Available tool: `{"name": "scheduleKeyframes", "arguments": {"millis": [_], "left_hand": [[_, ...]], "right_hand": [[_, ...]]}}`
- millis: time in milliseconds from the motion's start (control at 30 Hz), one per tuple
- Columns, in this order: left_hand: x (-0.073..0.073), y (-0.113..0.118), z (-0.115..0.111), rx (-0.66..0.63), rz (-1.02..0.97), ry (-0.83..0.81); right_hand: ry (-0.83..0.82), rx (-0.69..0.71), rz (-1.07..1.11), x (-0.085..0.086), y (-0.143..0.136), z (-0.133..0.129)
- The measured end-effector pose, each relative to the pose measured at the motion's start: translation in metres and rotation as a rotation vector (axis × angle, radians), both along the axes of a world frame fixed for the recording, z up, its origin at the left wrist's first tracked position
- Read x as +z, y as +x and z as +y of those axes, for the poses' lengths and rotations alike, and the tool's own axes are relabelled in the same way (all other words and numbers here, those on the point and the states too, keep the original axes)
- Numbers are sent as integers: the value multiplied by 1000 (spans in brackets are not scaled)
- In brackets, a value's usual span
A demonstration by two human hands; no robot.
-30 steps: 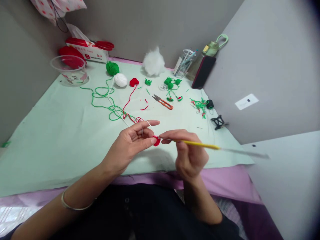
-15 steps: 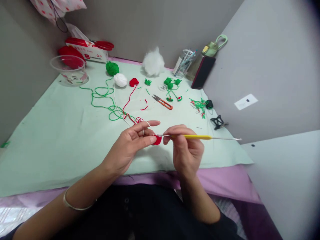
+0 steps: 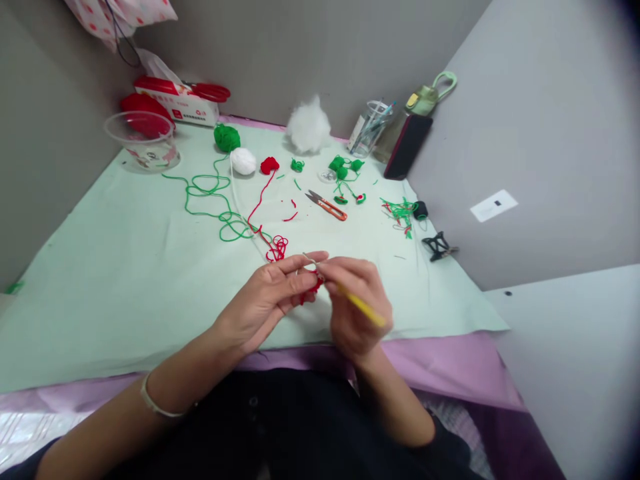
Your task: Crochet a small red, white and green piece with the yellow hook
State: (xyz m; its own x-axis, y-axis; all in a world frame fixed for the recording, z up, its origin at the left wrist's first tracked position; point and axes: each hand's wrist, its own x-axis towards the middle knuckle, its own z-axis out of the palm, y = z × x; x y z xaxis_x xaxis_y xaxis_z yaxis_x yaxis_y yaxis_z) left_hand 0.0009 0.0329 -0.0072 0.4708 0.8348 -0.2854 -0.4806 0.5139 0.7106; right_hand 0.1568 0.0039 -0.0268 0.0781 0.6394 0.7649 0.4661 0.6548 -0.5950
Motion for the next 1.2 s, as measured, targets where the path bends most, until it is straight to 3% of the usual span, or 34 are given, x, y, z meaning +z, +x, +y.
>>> {"name": "scheduleKeyframes", "arguments": {"millis": [167, 333, 567, 767, 967, 1200], "left_hand": [[3, -4, 3, 57, 3, 21], [6, 0, -2, 36, 43, 132], [8, -6, 0, -43, 83, 189], [11, -11, 0, 0, 135, 239], [11, -13, 0, 14, 193, 280], [4, -12, 1, 62, 232, 374]], "right_hand": [[-237, 167, 436, 10, 4, 6], [-326, 220, 357, 7, 0, 6], [-425, 268, 471, 3, 7, 8], [-403, 351, 601, 12, 5, 12], [-380, 313, 461, 17, 9, 4], [-88, 195, 94, 14, 10, -4]]}}
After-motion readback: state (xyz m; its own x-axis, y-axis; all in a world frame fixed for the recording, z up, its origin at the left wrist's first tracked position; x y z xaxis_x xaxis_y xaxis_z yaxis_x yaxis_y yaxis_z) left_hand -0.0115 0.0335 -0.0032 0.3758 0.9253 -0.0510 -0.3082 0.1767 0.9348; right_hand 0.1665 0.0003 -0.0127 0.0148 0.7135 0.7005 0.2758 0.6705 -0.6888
